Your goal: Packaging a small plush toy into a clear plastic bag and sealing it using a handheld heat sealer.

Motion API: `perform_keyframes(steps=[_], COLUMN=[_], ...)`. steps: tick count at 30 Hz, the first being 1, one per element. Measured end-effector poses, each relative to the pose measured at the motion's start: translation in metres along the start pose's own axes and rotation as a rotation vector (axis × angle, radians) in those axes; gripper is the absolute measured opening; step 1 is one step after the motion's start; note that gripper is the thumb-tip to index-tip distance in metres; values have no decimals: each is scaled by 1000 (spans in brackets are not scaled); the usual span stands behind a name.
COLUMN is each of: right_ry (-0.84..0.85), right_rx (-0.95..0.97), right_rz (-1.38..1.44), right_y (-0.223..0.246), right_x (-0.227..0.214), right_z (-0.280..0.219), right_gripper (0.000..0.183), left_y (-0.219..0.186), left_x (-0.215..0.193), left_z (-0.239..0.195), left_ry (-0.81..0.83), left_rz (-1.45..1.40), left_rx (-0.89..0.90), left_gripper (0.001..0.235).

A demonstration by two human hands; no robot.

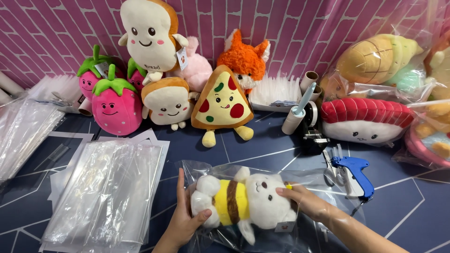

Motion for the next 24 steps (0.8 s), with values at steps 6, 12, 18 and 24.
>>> perform_keyframes(steps=[6,12,18,24], right_ry=[308,320,280,-267], right_rx=[-175,-302,-271,-600], right_rz=[-98,-94,-171,-76], right_y=[7,12,36,16], right_x=[-3,-27,-62,-181], right_z=[11,25,-17,-17], right_gripper=[79,69,51,27], left_y=[-7,-22,-10,0], left_x=[-1,-21,-21,-33], left_z=[-1,3,3,13], left_ry=[119,-121,-98,-48], left_rz=[47,-112,-249,-137], left_rx=[160,-36,-315,-255], left_gripper=[148,119,87,78])
Point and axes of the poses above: each hand's wrist, its own z-axis towards the middle knuckle, its own x-axis out of the palm, y = z × x, the point moved 4 cm from there along z, towards the middle knuckle, and after that the axes turned 9 degrees about y, right-handed, at the moved point
